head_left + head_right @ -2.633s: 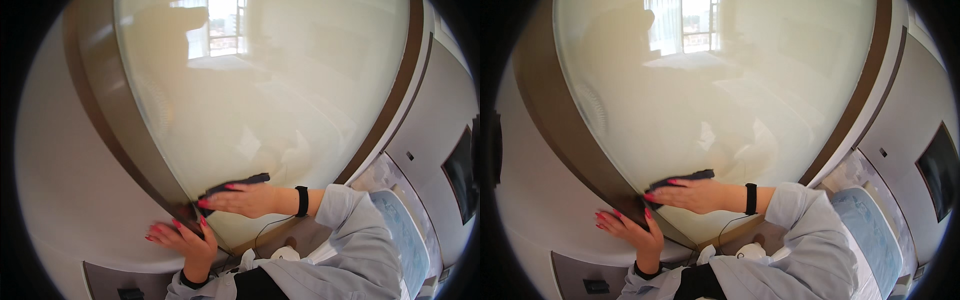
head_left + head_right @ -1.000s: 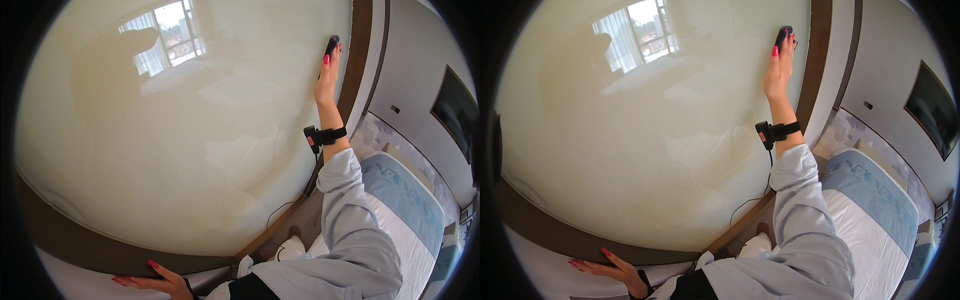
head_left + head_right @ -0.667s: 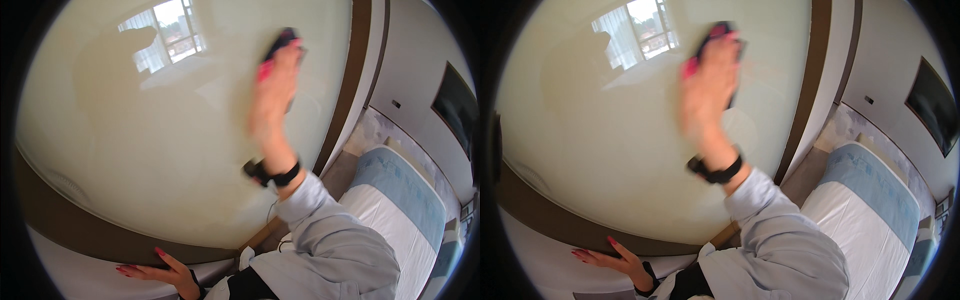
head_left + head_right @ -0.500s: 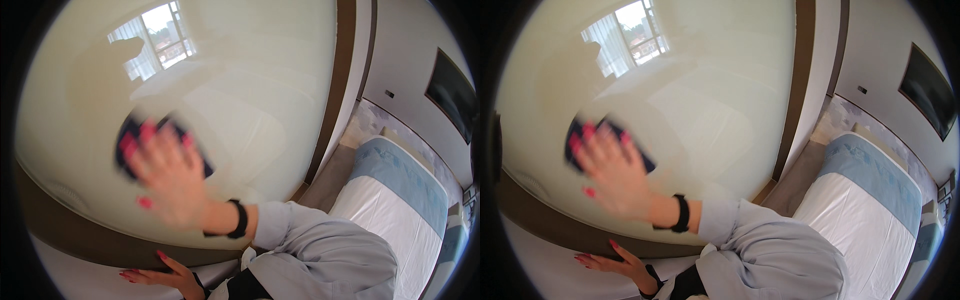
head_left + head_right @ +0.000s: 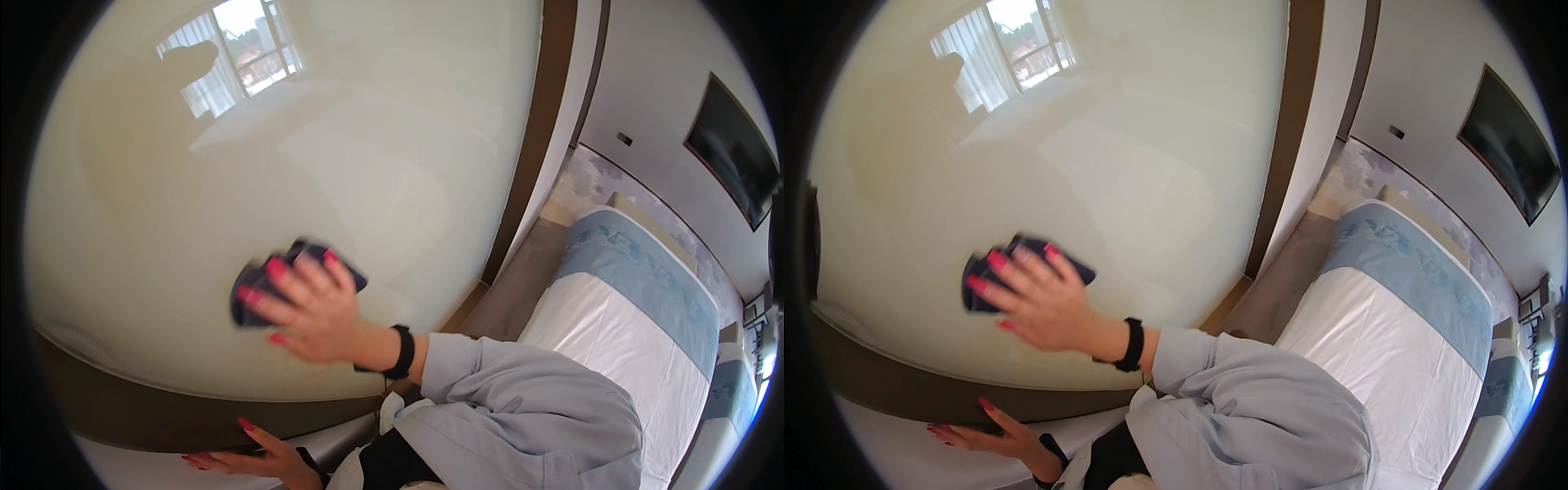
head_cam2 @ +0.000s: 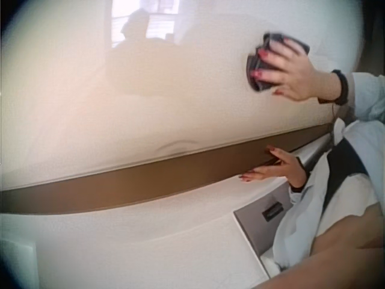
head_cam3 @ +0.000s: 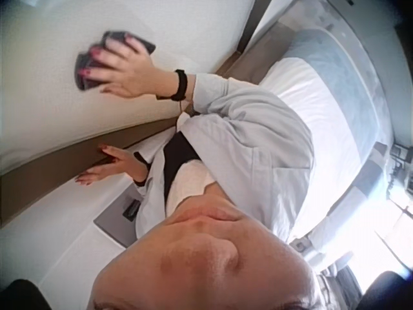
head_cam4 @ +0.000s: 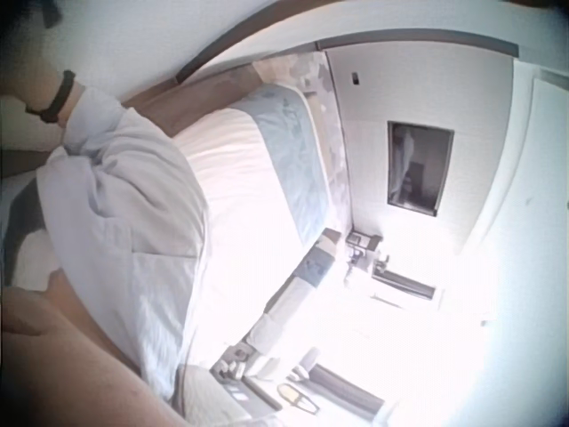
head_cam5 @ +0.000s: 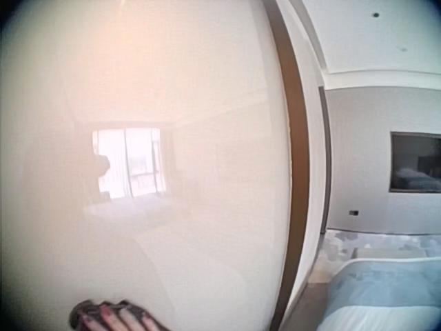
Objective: The person wipes the wall panels and the padded headboard area using a cloth by hand.
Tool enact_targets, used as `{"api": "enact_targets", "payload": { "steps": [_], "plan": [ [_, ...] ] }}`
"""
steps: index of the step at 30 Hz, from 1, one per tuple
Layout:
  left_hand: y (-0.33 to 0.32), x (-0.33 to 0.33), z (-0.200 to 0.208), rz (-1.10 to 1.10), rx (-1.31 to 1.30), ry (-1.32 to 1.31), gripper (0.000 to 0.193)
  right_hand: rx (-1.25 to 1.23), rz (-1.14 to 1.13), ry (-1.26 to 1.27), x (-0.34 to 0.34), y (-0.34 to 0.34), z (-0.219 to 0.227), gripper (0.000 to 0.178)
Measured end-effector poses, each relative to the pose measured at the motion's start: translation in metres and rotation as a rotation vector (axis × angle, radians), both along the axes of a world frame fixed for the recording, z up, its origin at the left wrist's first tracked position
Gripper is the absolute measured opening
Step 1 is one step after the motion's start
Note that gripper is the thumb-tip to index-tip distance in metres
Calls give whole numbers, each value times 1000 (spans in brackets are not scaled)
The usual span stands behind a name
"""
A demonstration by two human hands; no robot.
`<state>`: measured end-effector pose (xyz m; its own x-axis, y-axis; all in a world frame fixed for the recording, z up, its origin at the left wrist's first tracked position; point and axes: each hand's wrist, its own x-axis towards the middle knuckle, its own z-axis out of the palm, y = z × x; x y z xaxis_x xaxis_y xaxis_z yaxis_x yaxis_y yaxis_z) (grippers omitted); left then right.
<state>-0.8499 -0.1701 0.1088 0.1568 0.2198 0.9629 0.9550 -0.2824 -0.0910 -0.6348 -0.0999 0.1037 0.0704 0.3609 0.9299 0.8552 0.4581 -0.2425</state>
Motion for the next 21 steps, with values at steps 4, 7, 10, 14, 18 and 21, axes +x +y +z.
{"api": "enact_targets", "payload": {
  "steps": [4, 7, 10, 14, 18, 21],
  "plan": [
    [-2, 5, 0, -21, 18, -4, 66, 121, -156, 87, 77, 22, 9, 61],
    [-5, 15, 1, -53, -18, -122, 67, 113, -198, 195, 126, 26, 13, 57],
    [-7, 28, 5, -10, -31, -196, 63, 145, -200, 239, 181, 36, 17, 56],
    [-12, 53, 8, 8, 14, -267, 69, 211, -203, 279, 261, 47, 20, 57],
    [-4, 89, 0, 91, -24, -238, 69, 214, -209, 309, 324, 56, 21, 59],
    [18, 110, -7, -73, -110, -289, 59, 228, -210, 317, 367, 63, 25, 59]
  ]
}}
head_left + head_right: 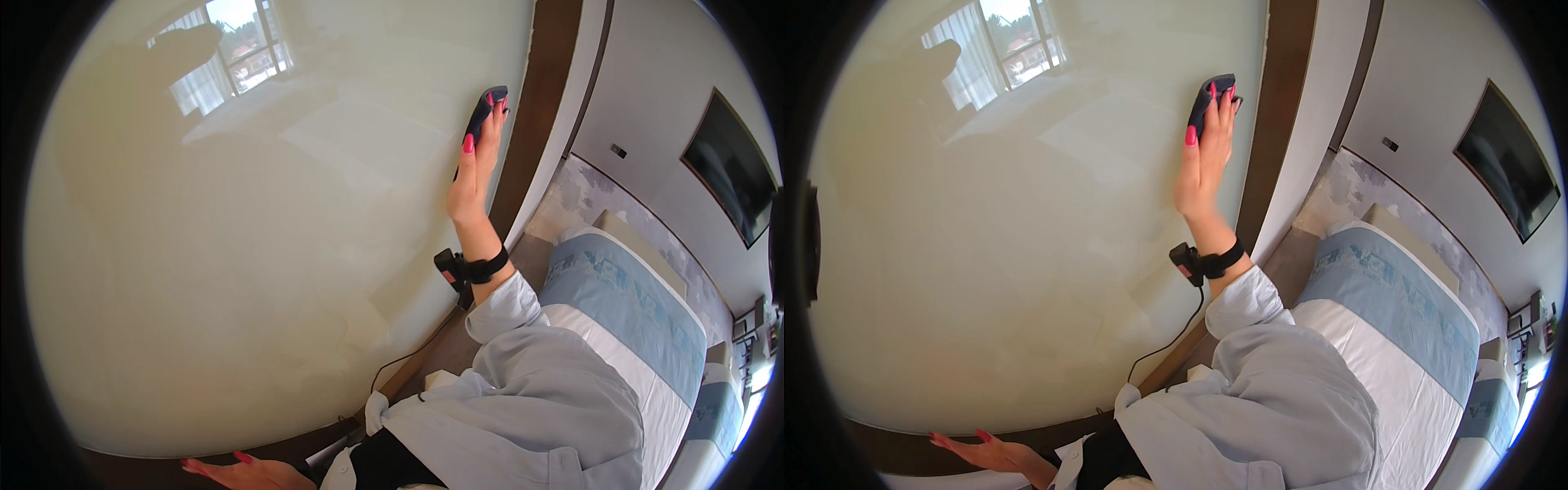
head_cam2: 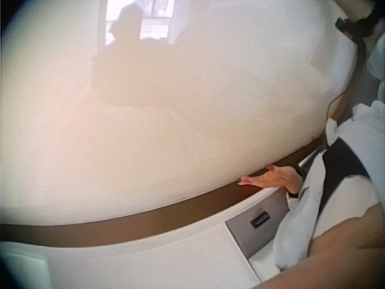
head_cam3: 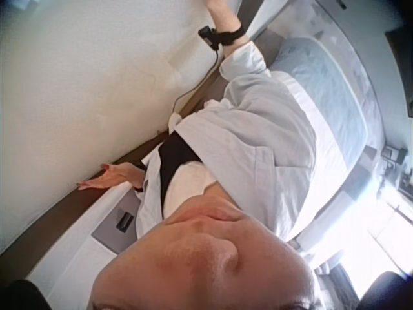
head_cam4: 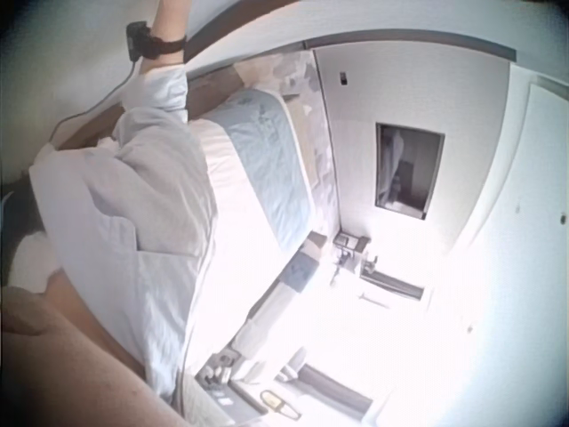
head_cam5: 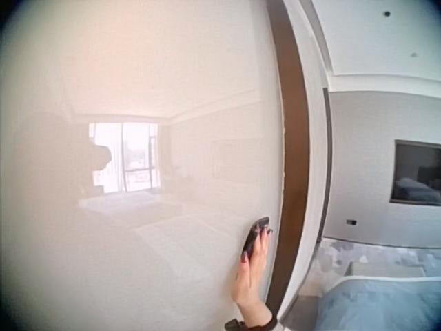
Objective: The person wipes the wall panels and the padded headboard area using a cloth by hand.
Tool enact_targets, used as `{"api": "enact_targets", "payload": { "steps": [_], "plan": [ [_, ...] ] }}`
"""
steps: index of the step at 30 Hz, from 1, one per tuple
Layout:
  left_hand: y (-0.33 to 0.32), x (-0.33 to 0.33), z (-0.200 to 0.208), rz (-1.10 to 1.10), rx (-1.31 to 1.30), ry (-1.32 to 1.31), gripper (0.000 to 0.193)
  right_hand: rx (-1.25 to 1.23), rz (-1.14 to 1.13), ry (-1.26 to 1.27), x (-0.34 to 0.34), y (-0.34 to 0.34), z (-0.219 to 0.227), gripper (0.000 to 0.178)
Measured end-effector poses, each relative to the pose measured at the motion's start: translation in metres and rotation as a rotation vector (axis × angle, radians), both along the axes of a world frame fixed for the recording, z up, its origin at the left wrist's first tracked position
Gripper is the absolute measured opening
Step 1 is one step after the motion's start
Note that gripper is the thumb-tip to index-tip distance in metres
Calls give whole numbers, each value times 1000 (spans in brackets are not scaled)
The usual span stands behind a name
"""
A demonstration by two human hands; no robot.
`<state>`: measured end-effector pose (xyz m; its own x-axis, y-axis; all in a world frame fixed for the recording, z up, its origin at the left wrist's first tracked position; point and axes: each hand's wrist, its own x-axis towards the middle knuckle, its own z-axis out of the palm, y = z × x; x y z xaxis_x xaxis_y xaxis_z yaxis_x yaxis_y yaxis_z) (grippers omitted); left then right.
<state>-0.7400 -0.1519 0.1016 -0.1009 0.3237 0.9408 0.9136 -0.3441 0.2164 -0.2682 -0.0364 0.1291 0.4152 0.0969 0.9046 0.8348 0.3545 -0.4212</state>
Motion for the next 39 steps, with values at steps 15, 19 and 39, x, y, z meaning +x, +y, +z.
{"api": "enact_targets", "payload": {
  "steps": [15, 19, 39],
  "plan": [
    [51, -11, -3, 36, 165, -13, 64, -20, -4, -275, 114, 6, -9, 56],
    [57, -4, 2, 34, 173, 8, 66, -53, -15, -258, 120, 7, -25, 57],
    [64, -15, -5, -19, 239, 54, 77, 65, -61, -476, 134, 14, 78, 61]
  ]
}}
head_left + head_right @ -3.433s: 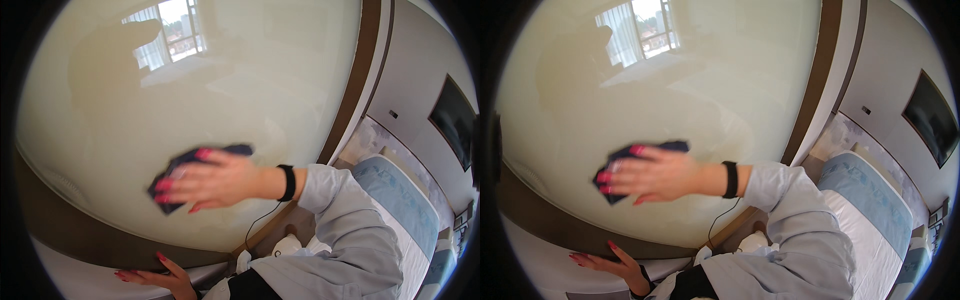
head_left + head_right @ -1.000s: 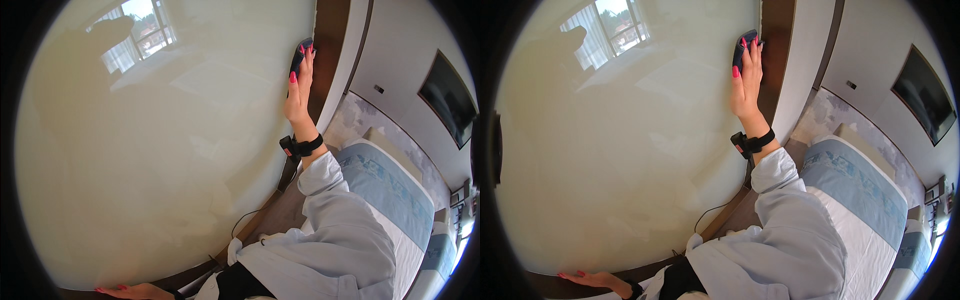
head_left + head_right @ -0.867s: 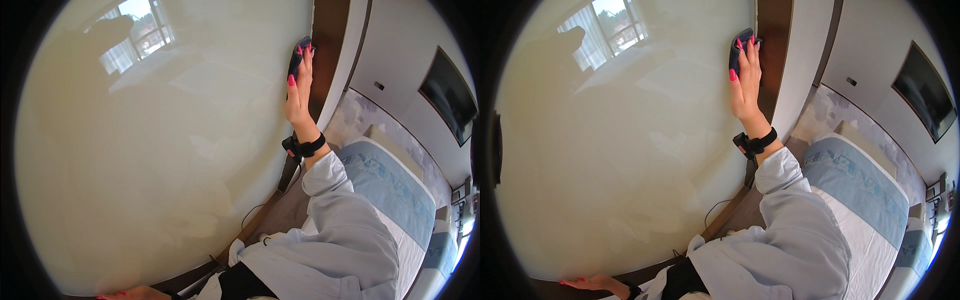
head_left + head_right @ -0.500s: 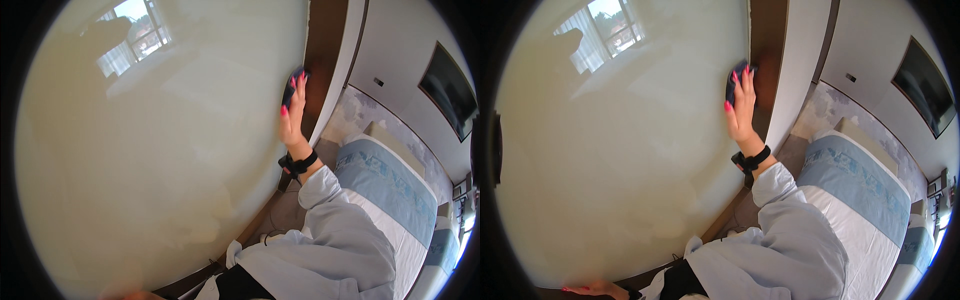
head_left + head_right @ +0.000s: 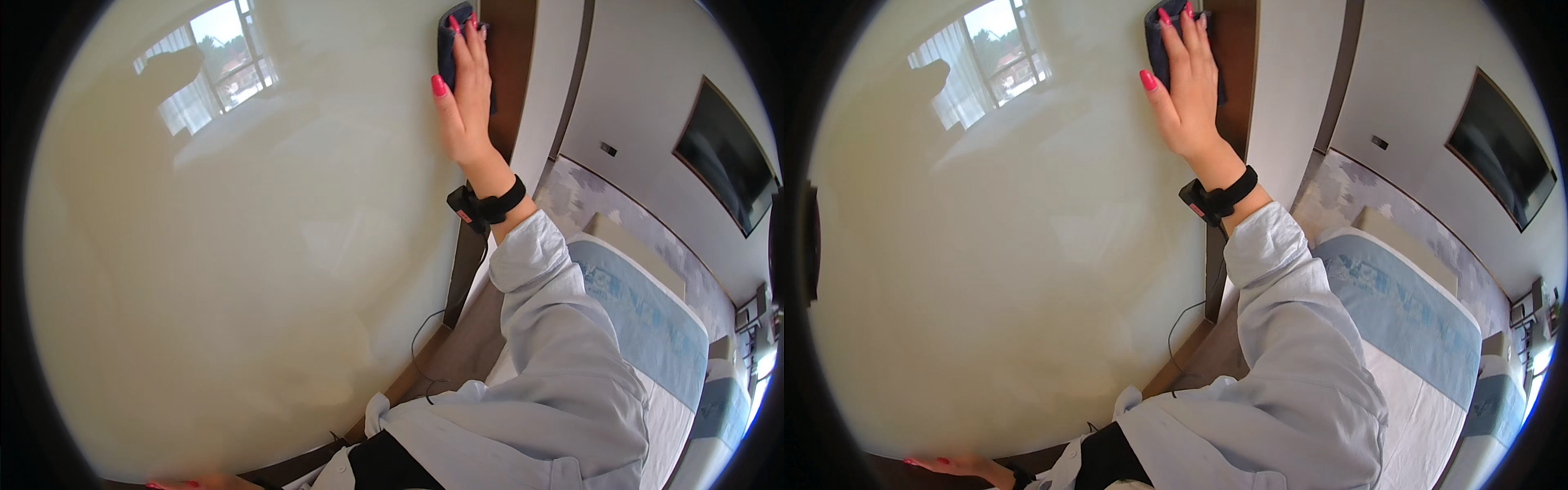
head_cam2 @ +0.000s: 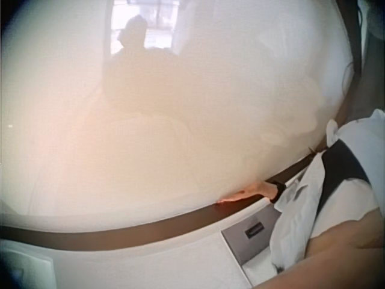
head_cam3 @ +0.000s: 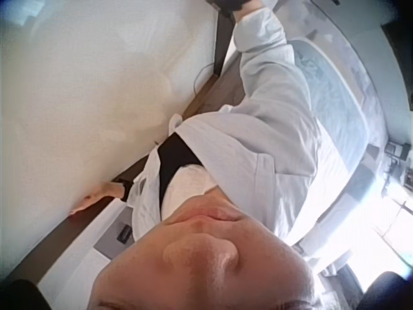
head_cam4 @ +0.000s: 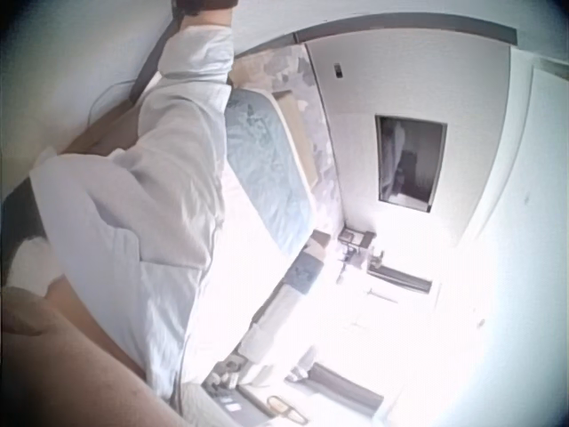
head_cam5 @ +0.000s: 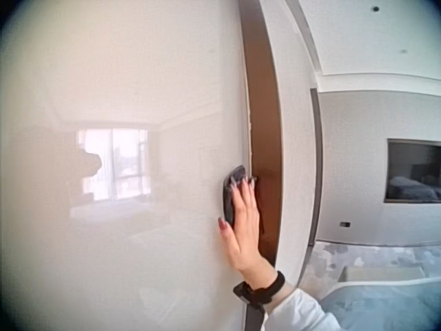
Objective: The person wipes the wall panels and the padded headboard area using a cloth by hand.
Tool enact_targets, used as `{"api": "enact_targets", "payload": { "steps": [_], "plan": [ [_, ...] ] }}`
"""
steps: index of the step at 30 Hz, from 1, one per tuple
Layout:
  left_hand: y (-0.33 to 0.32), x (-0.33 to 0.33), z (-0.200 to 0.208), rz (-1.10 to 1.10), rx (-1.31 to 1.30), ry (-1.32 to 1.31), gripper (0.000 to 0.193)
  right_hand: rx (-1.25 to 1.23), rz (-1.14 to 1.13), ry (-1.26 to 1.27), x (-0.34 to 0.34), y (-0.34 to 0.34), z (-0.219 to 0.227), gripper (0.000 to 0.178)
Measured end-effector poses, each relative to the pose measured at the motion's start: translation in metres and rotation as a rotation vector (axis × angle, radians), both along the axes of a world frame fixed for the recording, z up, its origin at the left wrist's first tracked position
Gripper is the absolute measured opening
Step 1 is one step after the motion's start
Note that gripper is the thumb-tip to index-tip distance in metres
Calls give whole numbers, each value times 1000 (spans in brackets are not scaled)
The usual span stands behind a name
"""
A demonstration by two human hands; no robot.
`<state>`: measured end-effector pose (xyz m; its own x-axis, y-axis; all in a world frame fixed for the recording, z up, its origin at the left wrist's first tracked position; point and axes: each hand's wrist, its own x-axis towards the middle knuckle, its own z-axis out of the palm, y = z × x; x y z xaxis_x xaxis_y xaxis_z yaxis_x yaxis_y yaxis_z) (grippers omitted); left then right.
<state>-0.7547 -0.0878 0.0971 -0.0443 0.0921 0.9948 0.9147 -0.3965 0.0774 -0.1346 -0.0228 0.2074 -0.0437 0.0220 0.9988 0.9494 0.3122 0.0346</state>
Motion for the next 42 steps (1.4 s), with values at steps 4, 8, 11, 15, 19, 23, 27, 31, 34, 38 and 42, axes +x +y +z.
{"api": "enact_targets", "payload": {
  "steps": [4, 8, 11, 15, 19, 23, 27, 31, 34, 38, 42],
  "plan": [
    [-3, -7, 0, -19, -1, 29, 79, -26, 29, 52, 1, -3, -14, 61],
    [-4, -10, -2, 49, 25, 69, 77, -112, -1, 114, -4, -9, -82, 67],
    [-1, -12, -2, 54, 22, 62, 73, -146, -8, 151, -15, -14, -133, 74],
    [0, -13, -4, 13, 18, 0, 69, -99, 21, 229, -34, -13, -156, 73],
    [-1, -13, -7, -53, 15, -96, 66, -137, 35, 604, -99, -16, -145, 72],
    [-6, -15, -8, -146, -3, -197, 66, -168, 82, 585, -211, -25, -129, 81],
    [-34, -20, -10, -241, -59, -252, 72, -239, 152, 520, -319, -39, -114, 86],
    [-80, -35, -22, -334, -85, -220, 75, -250, 254, 366, -412, -54, -115, 89],
    [-114, -66, -25, -206, -35, -86, 71, -286, 278, 174, -477, -70, -119, 75],
    [-138, -108, -20, -137, -70, -160, 68, -339, 524, 35, -563, -90, -113, 62],
    [-141, -136, -16, -130, -70, -140, 68, -305, 669, -36, -619, -95, -112, 58]
  ]
}}
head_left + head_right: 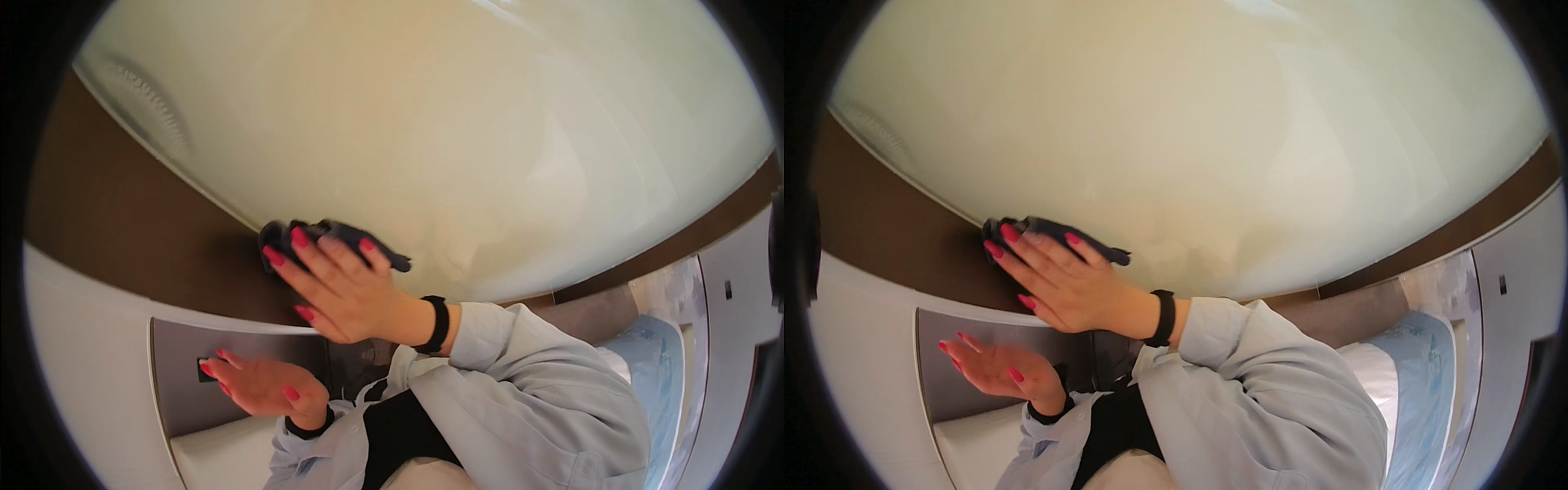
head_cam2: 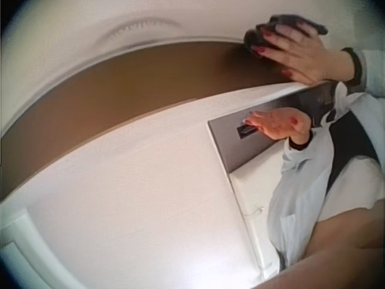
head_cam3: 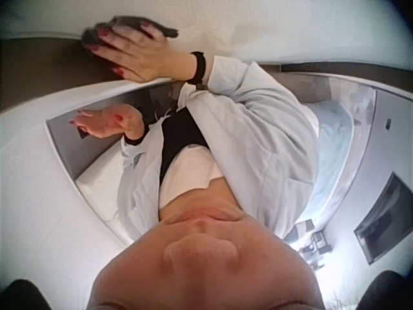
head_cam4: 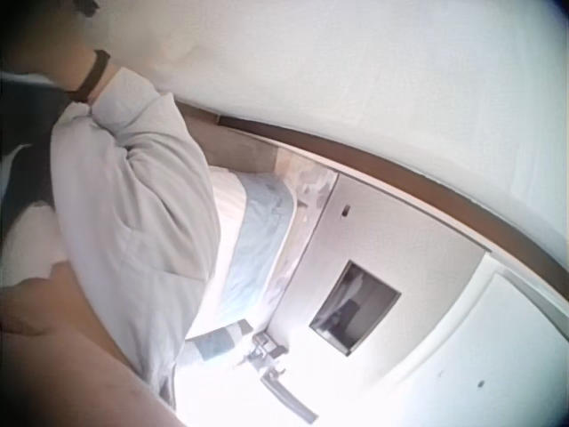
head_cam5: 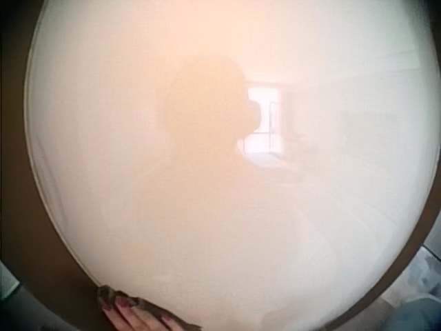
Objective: The person wipes the wall panels and the padded headboard area using a cloth by hand.
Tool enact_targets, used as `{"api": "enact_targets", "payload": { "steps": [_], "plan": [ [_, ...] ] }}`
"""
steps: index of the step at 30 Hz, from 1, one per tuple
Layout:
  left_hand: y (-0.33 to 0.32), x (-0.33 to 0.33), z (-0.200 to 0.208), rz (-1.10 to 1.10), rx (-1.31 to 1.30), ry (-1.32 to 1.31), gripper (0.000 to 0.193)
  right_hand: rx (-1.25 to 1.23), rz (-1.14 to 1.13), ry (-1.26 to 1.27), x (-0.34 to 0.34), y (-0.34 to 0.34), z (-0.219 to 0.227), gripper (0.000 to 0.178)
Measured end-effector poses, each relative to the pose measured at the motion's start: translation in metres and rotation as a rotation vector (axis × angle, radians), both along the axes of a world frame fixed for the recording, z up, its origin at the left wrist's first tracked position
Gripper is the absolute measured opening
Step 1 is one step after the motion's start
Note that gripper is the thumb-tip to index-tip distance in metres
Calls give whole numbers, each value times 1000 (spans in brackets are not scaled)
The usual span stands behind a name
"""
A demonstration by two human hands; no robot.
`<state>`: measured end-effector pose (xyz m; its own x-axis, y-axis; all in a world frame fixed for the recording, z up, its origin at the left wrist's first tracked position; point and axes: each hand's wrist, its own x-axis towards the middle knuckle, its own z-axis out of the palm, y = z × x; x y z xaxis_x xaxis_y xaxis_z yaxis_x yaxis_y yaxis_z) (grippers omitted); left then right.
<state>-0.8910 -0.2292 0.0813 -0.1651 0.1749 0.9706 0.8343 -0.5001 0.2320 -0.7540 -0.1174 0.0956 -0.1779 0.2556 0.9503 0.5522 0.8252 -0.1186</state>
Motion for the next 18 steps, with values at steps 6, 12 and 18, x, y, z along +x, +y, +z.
{"api": "enact_targets", "payload": {
  "steps": [6, 12, 18],
  "plan": [
    [10, -10, 4, 2, -27, -22, 64, -27, 2, 43, -11, -2, -44, 57],
    [29, 18, 7, 66, 5, -31, 69, -19, -271, -80, 47, 5, -94, 55],
    [49, 79, 2, -296, -11, 88, 65, 16, -567, 63, 176, 30, -99, 48]
  ]
}}
